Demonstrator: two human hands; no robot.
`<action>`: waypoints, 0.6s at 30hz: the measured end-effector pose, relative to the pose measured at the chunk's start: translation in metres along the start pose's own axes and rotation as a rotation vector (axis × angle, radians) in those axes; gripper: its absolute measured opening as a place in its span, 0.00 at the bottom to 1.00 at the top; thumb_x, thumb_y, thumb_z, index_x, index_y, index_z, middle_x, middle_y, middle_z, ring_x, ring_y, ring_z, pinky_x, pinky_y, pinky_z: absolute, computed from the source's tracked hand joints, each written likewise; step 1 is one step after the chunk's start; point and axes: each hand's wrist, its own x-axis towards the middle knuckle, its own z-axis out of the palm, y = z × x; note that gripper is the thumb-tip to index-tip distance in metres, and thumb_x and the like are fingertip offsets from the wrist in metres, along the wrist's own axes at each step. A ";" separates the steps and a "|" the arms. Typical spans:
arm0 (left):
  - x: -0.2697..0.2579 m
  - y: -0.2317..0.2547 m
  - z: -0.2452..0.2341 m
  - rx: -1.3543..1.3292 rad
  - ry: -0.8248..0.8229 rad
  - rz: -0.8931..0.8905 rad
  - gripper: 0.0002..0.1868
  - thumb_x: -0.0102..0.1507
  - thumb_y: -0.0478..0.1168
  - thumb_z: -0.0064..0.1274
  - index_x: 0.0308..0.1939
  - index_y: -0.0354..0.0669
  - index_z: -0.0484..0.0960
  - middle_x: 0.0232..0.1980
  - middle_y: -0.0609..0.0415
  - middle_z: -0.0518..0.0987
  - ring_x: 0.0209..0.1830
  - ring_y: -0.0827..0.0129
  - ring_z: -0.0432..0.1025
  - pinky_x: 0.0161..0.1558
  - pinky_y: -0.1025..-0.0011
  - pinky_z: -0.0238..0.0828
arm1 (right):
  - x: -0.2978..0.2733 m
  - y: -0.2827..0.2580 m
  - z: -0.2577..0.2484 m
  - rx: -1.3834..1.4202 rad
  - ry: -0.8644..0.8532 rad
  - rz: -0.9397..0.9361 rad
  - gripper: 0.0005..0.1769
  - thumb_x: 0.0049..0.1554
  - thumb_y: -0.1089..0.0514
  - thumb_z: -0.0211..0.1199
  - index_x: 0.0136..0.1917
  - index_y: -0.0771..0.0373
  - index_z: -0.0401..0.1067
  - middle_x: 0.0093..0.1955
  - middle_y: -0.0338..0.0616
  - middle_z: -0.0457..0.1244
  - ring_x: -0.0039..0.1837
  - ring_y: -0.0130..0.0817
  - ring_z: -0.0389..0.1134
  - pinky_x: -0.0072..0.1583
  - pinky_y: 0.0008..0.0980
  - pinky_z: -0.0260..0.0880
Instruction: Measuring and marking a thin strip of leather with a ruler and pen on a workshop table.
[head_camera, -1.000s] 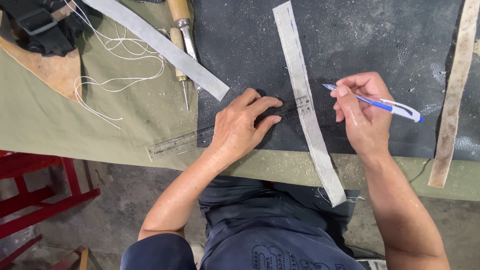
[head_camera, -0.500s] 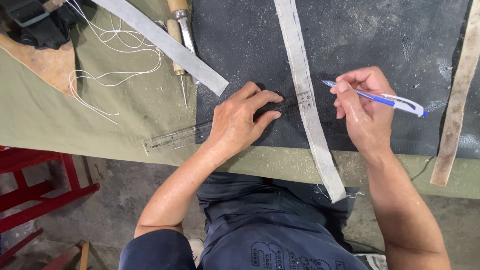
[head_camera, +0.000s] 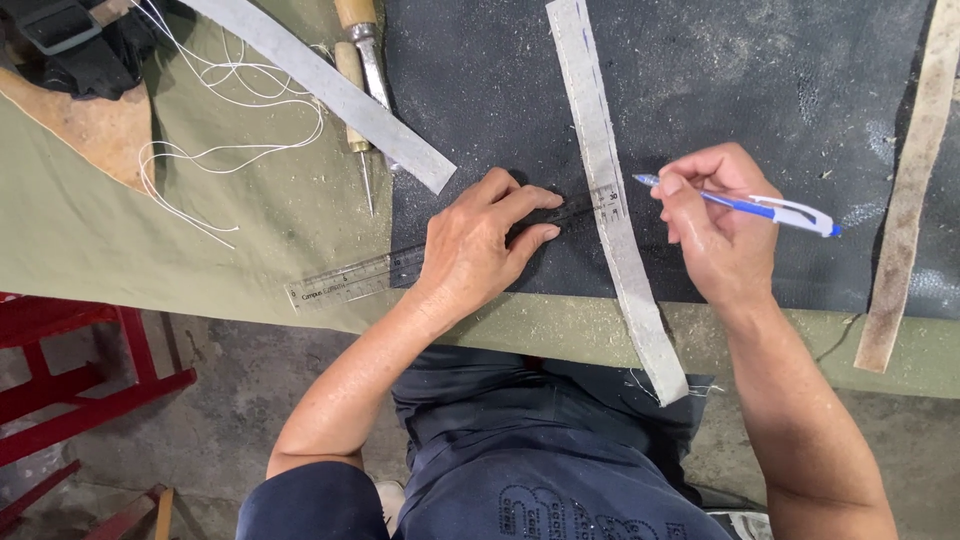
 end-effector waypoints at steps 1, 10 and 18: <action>0.002 0.002 -0.003 0.000 0.002 0.000 0.11 0.67 0.46 0.60 0.53 0.57 0.83 0.42 0.60 0.72 0.35 0.67 0.74 0.21 0.67 0.66 | 0.000 0.011 -0.002 0.000 -0.001 -0.002 0.06 0.70 0.64 0.58 0.50 0.69 0.67 0.43 0.48 0.66 0.34 0.27 0.61 0.36 0.21 0.60; 0.005 0.005 -0.009 -0.035 -0.069 -0.050 0.11 0.65 0.46 0.61 0.50 0.54 0.85 0.37 0.55 0.74 0.35 0.57 0.78 0.32 0.58 0.79 | 0.003 0.028 -0.002 0.000 -0.059 -0.116 0.05 0.66 0.68 0.61 0.48 0.75 0.72 0.30 0.53 0.61 0.31 0.31 0.65 0.32 0.26 0.59; 0.007 0.007 -0.012 -0.056 -0.078 -0.057 0.10 0.64 0.44 0.61 0.49 0.53 0.85 0.36 0.55 0.74 0.34 0.58 0.78 0.33 0.60 0.79 | 0.004 0.019 0.000 -0.062 -0.068 -0.153 0.05 0.66 0.69 0.62 0.47 0.74 0.74 0.27 0.52 0.59 0.29 0.32 0.60 0.33 0.28 0.56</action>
